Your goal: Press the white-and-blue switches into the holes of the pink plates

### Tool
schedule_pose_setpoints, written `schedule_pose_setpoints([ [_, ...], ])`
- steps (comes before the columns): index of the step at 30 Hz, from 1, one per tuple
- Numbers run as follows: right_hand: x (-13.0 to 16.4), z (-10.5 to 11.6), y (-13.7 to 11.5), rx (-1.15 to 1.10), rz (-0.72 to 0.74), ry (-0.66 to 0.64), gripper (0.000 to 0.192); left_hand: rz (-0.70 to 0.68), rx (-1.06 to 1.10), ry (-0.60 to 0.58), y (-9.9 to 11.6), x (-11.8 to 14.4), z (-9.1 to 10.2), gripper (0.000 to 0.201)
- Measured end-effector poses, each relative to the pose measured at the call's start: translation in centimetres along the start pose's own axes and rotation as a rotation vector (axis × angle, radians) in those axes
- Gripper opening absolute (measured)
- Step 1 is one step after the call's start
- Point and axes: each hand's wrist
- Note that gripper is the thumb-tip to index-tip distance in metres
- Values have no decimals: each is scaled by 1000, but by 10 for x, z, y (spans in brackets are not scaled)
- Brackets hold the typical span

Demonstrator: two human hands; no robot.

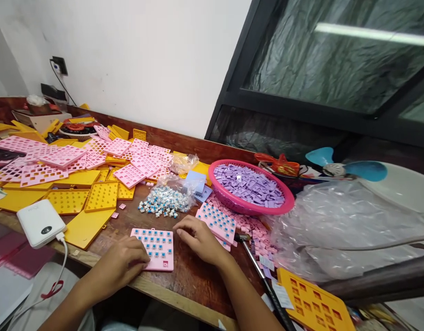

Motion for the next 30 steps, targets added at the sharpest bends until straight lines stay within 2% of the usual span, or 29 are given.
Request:
schedule_pose_setpoints([
  [3, 1, -11, -5, -147, -44, -72, 14, -23, -96, -38, 2, 0, -1, 17],
  [6, 2, -22, -7, -194, -64, -94, 13, -31, -146, -63, 4, 1, 3, 17],
  [10, 1, -25, -8, -93, -60, 43, 10, -47, -114, -82, 5, 3, 9, 18],
  [12, 2, -24, -9, -39, -63, 72, 11, -49, -104, -87, 4, 3, 10, 20],
  [19, 9, -30, -17, 162, -4, -93, 12, 7, -95, -65, 0, 2, 4, 16],
  [23, 9, -32, -15, 183, -9, -74, 7, 60, -73, -18, -3, -2, 1, 16],
  [27, 6, -35, -11, 181, 0, -42, 6, 89, -197, -38, -3, -9, -2, 18],
  [30, 4, -34, -11, 80, 22, -36, 8, 93, -265, -60, -1, -12, -2, 19],
])
Point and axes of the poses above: each hand's wrist, its own x-axis away from the middle knuckle, its own z-axis out of the back of the hand, y = z × x, and after that the axes turned 15 degrees about -z, right-handed
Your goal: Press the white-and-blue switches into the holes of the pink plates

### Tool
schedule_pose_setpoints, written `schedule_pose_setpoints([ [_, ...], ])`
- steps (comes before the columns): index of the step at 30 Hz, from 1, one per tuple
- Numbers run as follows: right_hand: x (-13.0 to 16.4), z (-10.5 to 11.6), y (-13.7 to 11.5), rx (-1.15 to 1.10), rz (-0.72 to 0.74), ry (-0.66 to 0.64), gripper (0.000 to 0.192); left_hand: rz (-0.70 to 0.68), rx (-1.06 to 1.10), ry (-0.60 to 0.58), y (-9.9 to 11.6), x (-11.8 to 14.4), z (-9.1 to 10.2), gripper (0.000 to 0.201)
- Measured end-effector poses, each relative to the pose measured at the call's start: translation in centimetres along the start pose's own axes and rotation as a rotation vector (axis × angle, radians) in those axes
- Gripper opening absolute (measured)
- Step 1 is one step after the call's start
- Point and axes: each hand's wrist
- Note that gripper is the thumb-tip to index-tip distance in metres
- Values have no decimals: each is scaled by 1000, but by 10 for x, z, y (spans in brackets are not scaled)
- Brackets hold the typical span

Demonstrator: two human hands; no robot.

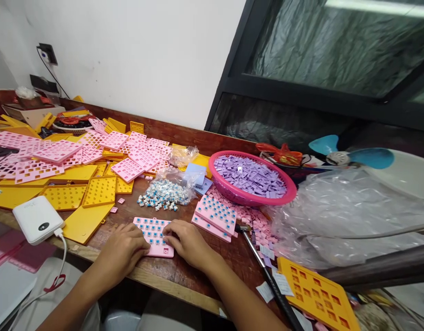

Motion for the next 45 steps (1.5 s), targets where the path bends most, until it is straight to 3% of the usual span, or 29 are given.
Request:
schedule_pose_setpoints([
  [4, 3, 9, -5, -113, 19, 5, 15, 4, 44, 34, -4, 1, 1, 17],
  [8, 9, 10, -11, -42, 41, -84, 16, 16, 157, 99, -16, 1, -3, 11],
  [12, 8, 5, -12, 15, 47, -87, 21, 27, 213, 179, -27, -2, -9, 7],
  [23, 0, -2, 2, -132, -29, -37, 14, -9, 323, 213, -32, 2, -5, 10],
  [31, -2, -6, 9, -165, -127, -11, 5, -28, 234, 152, -33, 3, -6, 9],
  [35, 0, -4, 7, -22, -38, -14, 8, -46, 157, 169, -31, 4, -7, 23],
  [40, 9, -2, -7, 344, 123, 60, 20, -90, 91, 128, -29, 5, -8, 20],
  [45, 25, -19, -29, 757, 313, 80, 23, -76, 78, 122, -28, 5, -9, 29],
])
Point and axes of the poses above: each hand's wrist, its own x-axis away from the middle knuckle, its own z-axis out of the back of the hand, y = z × x, and after that the axes turned 15 degrees about -z, right-handed
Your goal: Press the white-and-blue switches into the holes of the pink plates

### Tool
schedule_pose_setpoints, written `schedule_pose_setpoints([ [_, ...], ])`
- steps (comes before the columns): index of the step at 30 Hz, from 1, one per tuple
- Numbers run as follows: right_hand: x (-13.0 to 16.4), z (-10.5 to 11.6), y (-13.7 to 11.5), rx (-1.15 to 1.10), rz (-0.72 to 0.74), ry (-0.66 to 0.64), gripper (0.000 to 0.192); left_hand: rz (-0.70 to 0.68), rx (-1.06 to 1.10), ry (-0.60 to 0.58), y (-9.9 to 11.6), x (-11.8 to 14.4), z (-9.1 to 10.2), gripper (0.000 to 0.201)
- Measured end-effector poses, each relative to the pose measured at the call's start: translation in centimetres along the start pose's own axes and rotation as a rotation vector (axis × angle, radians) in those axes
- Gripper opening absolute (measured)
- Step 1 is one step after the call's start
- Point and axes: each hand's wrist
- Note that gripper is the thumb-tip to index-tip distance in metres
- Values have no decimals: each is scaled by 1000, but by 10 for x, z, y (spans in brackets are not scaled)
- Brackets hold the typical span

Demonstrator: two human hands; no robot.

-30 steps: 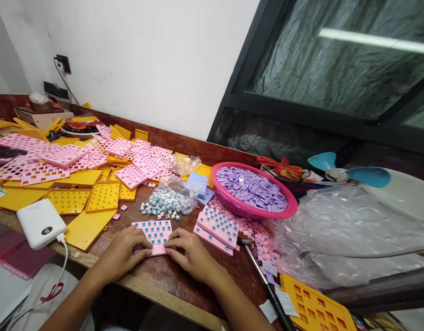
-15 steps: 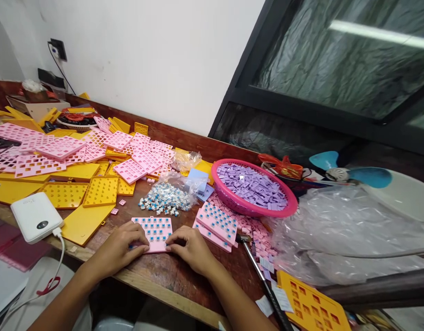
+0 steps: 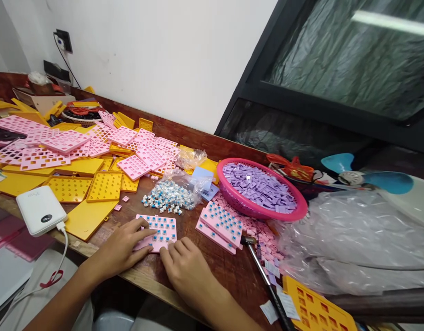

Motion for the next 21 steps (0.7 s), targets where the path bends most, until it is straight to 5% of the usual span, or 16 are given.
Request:
schedule_pose_setpoints([
  [6, 7, -7, -15, 75, 41, 20, 16, 12, -69, 45, -6, 1, 5, 56],
  [12, -5, -2, 27, -423, -321, 120, 16, 23, -88, -21, -18, 6, 5, 83],
  [18, -10, -12, 41, -545, -242, -74, 102, 23, -51, 33, -19, 5, 1, 83],
  [21, -12, -22, 38, -550, -200, -158, 115, 25, -47, 41, -13, 2, -1, 77],
])
Point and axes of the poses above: each hand's wrist, its own x-axis away from the middle knuckle, its own z-axis out of the back of the hand, y = z × x, and after that the axes turned 15 degrees about -z, right-handed
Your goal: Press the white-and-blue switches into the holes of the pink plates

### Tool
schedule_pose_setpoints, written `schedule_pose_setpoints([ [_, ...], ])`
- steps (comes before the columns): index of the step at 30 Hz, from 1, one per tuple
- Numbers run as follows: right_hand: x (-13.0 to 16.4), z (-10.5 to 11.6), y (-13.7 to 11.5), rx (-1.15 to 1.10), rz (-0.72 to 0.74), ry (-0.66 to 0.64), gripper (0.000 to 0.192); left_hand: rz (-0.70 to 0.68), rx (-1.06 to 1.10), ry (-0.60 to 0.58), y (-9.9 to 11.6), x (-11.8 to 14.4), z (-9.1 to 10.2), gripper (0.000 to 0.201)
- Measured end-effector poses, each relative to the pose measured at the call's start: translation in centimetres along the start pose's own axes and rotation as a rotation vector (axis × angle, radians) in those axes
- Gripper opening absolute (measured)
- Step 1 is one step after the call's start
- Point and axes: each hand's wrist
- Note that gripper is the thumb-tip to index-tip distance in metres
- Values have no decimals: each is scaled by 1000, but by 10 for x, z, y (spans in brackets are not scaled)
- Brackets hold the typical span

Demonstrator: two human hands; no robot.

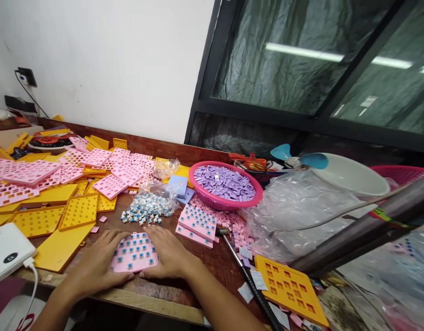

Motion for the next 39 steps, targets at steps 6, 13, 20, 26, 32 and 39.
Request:
schedule_pose_setpoints([
  [6, 4, 29, 14, -13, 8, 93, 107, -57, -25, 90, 16, -9, -3, 76],
  [13, 14, 92, 79, 185, -361, 381, 90, 27, -103, 171, -9, -9, -7, 49],
  [20, 27, 101, 113, 251, -641, 179, 96, 57, -55, 88, -19, -6, -18, 50],
  [26, -28, 86, 37, 324, -261, 398, 66, 81, 19, 85, -13, -7, -14, 51],
  [32, -163, 48, -56, 329, -45, 173, 43, 103, 61, 106, -15, -4, -9, 51],
  [39, -277, -6, -90, 451, -246, 193, 71, 134, 126, 106, -15, -2, -1, 51],
])
Point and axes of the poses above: each hand's wrist, its own x-axis away from the middle knuckle, its own z-axis out of the back of the hand, y = z × x, and after that the axes turned 15 degrees about -z, right-handed
